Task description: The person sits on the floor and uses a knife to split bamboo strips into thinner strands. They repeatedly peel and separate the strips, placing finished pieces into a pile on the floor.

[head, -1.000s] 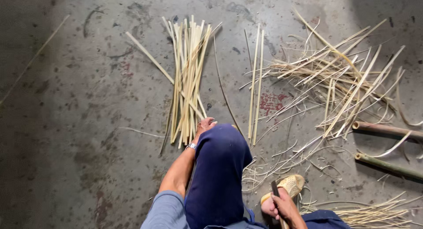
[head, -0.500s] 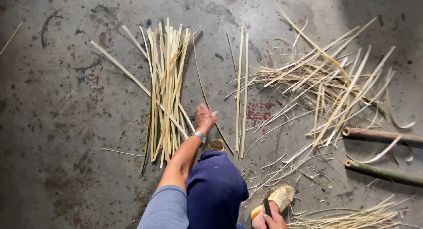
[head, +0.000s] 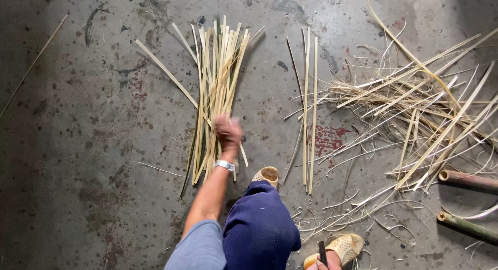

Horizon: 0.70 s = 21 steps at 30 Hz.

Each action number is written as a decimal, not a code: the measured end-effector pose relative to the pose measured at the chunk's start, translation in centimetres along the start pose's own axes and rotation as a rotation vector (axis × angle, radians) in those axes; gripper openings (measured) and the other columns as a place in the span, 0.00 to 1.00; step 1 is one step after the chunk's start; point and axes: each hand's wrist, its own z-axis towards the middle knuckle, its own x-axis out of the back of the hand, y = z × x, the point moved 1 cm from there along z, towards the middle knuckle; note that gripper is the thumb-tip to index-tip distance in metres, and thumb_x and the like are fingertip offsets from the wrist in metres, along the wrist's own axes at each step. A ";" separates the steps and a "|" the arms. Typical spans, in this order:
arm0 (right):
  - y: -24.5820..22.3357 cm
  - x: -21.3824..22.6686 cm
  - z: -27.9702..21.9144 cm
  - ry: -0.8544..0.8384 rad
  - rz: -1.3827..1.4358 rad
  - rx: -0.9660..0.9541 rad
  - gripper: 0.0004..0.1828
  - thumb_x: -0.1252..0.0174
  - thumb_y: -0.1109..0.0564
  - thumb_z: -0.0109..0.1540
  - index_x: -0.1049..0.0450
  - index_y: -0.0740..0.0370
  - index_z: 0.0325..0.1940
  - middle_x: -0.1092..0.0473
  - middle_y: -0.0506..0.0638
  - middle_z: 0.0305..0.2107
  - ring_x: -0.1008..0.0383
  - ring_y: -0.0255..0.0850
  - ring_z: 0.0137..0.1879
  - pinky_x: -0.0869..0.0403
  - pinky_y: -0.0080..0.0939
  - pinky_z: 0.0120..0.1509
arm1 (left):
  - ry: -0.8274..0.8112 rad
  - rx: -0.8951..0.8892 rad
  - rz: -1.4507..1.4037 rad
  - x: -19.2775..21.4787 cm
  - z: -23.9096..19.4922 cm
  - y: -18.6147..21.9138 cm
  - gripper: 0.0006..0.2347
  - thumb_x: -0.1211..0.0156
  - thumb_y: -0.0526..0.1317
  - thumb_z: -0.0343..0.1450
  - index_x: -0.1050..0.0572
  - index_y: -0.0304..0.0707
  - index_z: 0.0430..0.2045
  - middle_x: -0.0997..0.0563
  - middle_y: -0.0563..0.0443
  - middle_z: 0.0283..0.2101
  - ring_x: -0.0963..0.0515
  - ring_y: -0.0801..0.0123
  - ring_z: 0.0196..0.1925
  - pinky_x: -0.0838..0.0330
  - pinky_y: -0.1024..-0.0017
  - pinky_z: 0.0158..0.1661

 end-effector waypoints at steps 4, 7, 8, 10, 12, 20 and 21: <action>-1.1 0.1 -0.8 0.016 0.007 0.041 0.15 0.38 0.54 0.58 0.20 0.63 0.46 0.25 0.54 0.20 0.24 0.40 0.24 0.27 0.40 0.30 | -0.161 0.145 0.401 4.5 2.0 -8.3 0.11 0.45 0.32 0.68 0.31 0.33 0.45 0.28 0.36 0.47 0.27 0.50 0.49 0.30 0.58 0.48; -2.2 0.4 -1.4 0.035 0.006 0.073 0.15 0.37 0.54 0.58 0.20 0.63 0.45 0.25 0.53 0.20 0.24 0.39 0.25 0.27 0.40 0.31 | -0.272 0.095 0.443 6.0 1.6 -10.3 0.10 0.43 0.32 0.68 0.30 0.35 0.43 0.27 0.34 0.46 0.26 0.43 0.49 0.29 0.53 0.49; -2.7 0.7 -1.8 0.044 0.003 0.084 0.14 0.37 0.54 0.57 0.20 0.63 0.45 0.24 0.53 0.20 0.23 0.39 0.25 0.27 0.40 0.31 | -0.293 0.099 0.442 6.1 1.5 -10.4 0.09 0.44 0.31 0.70 0.30 0.35 0.43 0.26 0.33 0.46 0.25 0.42 0.50 0.28 0.53 0.49; -3.5 0.9 -2.7 0.060 0.004 0.109 0.14 0.37 0.54 0.57 0.20 0.63 0.44 0.24 0.53 0.20 0.23 0.39 0.25 0.26 0.40 0.32 | -0.325 0.104 0.434 6.1 1.4 -10.2 0.09 0.44 0.31 0.69 0.30 0.34 0.42 0.25 0.33 0.45 0.24 0.40 0.49 0.28 0.52 0.49; -4.6 0.9 -3.5 0.063 0.003 0.137 0.14 0.36 0.54 0.56 0.20 0.63 0.43 0.24 0.53 0.20 0.23 0.39 0.26 0.26 0.40 0.33 | -0.343 0.110 0.425 6.4 1.8 -9.5 0.11 0.42 0.33 0.66 0.31 0.33 0.40 0.25 0.32 0.43 0.24 0.39 0.47 0.27 0.51 0.47; -6.2 0.7 -5.2 0.079 0.003 0.280 0.14 0.34 0.54 0.55 0.19 0.64 0.41 0.23 0.53 0.20 0.21 0.39 0.27 0.25 0.39 0.35 | -0.386 0.105 0.272 5.2 0.6 -6.7 0.14 0.38 0.42 0.69 0.29 0.33 0.42 0.23 0.33 0.40 0.22 0.39 0.43 0.27 0.48 0.42; -6.0 0.6 -5.2 0.083 0.003 0.315 0.14 0.34 0.54 0.55 0.19 0.64 0.41 0.23 0.52 0.20 0.21 0.39 0.27 0.24 0.39 0.35 | -0.365 0.148 0.240 4.9 0.7 -6.6 0.13 0.39 0.40 0.69 0.29 0.32 0.43 0.22 0.32 0.41 0.22 0.39 0.43 0.27 0.47 0.40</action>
